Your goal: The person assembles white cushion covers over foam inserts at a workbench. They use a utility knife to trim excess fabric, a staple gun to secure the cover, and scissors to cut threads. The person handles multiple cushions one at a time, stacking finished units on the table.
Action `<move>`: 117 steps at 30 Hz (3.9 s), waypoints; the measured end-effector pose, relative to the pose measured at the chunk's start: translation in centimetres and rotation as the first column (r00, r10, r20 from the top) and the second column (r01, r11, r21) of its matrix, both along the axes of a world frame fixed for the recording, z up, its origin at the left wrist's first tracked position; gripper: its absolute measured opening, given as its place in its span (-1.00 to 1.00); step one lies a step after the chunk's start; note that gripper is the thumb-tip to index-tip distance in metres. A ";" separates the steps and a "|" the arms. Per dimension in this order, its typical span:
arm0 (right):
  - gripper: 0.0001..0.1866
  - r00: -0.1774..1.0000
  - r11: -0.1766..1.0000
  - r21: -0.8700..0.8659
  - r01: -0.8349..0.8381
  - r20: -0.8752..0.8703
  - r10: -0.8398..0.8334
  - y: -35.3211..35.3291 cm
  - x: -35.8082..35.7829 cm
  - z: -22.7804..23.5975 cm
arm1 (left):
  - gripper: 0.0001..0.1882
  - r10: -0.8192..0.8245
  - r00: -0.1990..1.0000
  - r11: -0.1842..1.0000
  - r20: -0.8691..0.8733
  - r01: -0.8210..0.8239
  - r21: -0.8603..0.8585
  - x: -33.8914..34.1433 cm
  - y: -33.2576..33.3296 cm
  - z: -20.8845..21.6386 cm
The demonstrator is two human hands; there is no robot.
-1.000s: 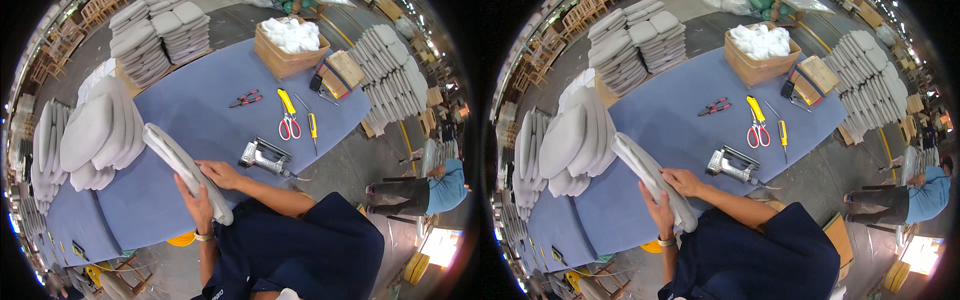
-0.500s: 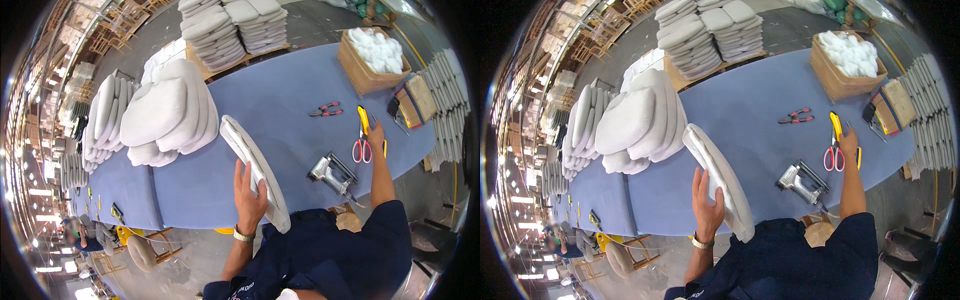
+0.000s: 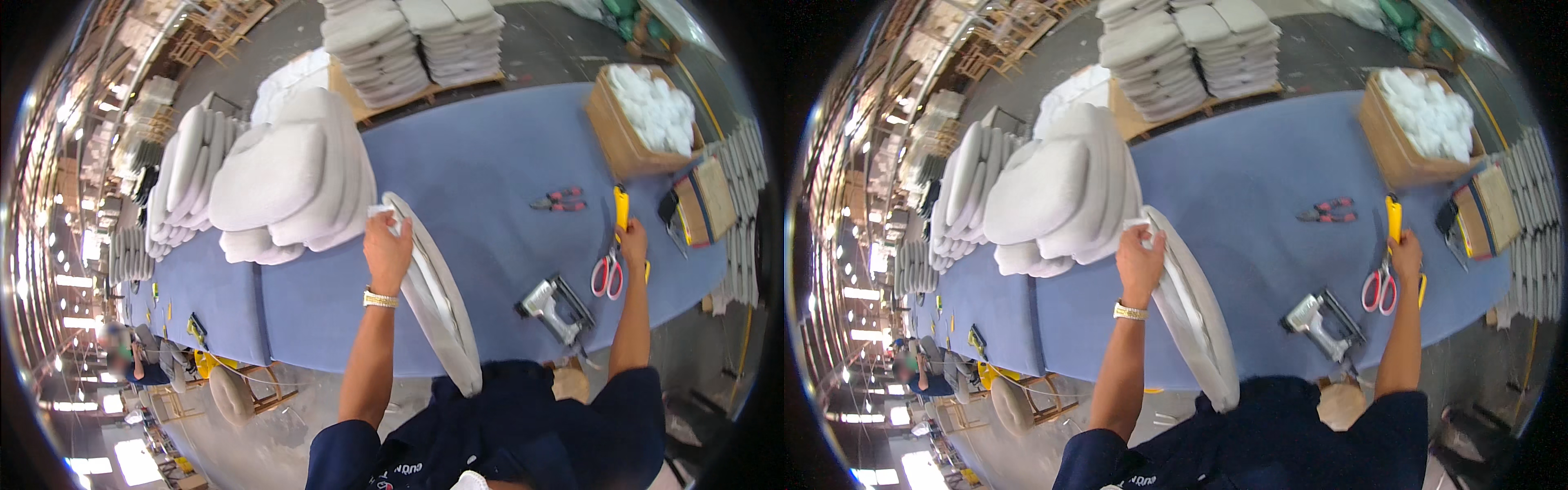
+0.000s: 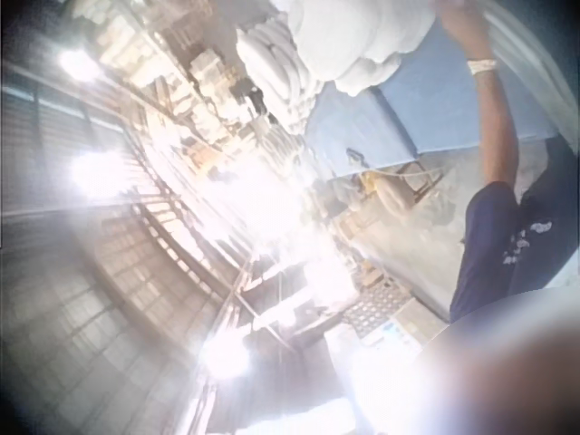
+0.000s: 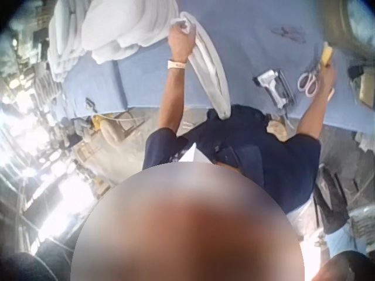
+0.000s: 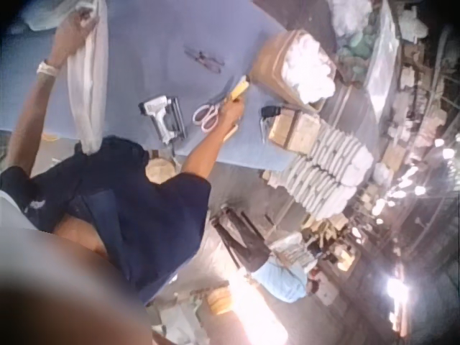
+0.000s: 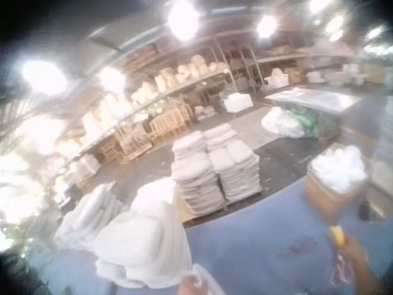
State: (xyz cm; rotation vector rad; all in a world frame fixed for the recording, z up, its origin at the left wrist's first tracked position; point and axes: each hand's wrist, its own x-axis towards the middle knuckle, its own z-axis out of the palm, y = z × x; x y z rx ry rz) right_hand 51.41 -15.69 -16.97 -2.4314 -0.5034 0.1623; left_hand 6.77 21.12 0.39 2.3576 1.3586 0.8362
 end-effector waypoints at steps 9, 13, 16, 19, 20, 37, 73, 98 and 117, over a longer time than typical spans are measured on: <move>-0.77 0.887 0.598 0.780 0.186 -0.395 0.239 16.5 -13.7 9.3 | -0.71 0.040 0.989 0.965 -0.140 -0.074 -0.251 2.1 3.8 1.4; -0.81 0.805 0.451 0.866 0.215 -0.419 0.420 21.9 -20.2 13.2 | -0.77 0.025 0.998 0.960 -0.065 -0.042 -0.277 1.4 3.5 1.6; -0.73 0.649 0.326 0.874 0.359 -0.485 0.586 24.6 -22.7 14.0 | -0.77 0.060 0.998 0.912 0.036 -0.040 -0.409 0.6 4.0 0.7; -0.61 0.541 0.323 0.853 0.411 -0.513 0.667 25.8 -23.8 14.3 | -0.74 0.148 0.979 0.799 0.138 -0.036 -0.600 0.3 3.6 1.8; -0.59 0.516 0.346 0.849 0.399 -0.520 0.680 26.1 -23.8 14.4 | -0.73 0.147 0.976 0.821 0.161 -0.030 -0.570 0.3 3.8 1.5; -0.72 0.481 0.549 0.835 -0.044 -0.464 0.744 33.2 -29.7 17.5 | -0.76 0.351 0.690 0.638 0.633 0.318 -0.701 -2.0 4.4 -2.9; -0.84 0.706 0.494 0.694 -0.524 0.029 0.707 32.7 -32.7 16.0 | -0.78 0.230 0.755 0.685 0.614 0.322 -0.653 -2.3 5.7 -1.1; -0.82 0.717 0.555 0.717 -0.422 -0.111 0.688 20.5 -33.6 17.0 | -0.77 -0.008 0.769 0.783 0.639 0.402 -0.474 -1.1 2.0 7.9; -0.82 0.700 0.497 0.752 -0.434 -0.066 0.711 8.8 -36.5 16.7 | -0.81 -0.095 0.644 0.791 0.759 0.512 -0.336 0.9 -0.5 15.4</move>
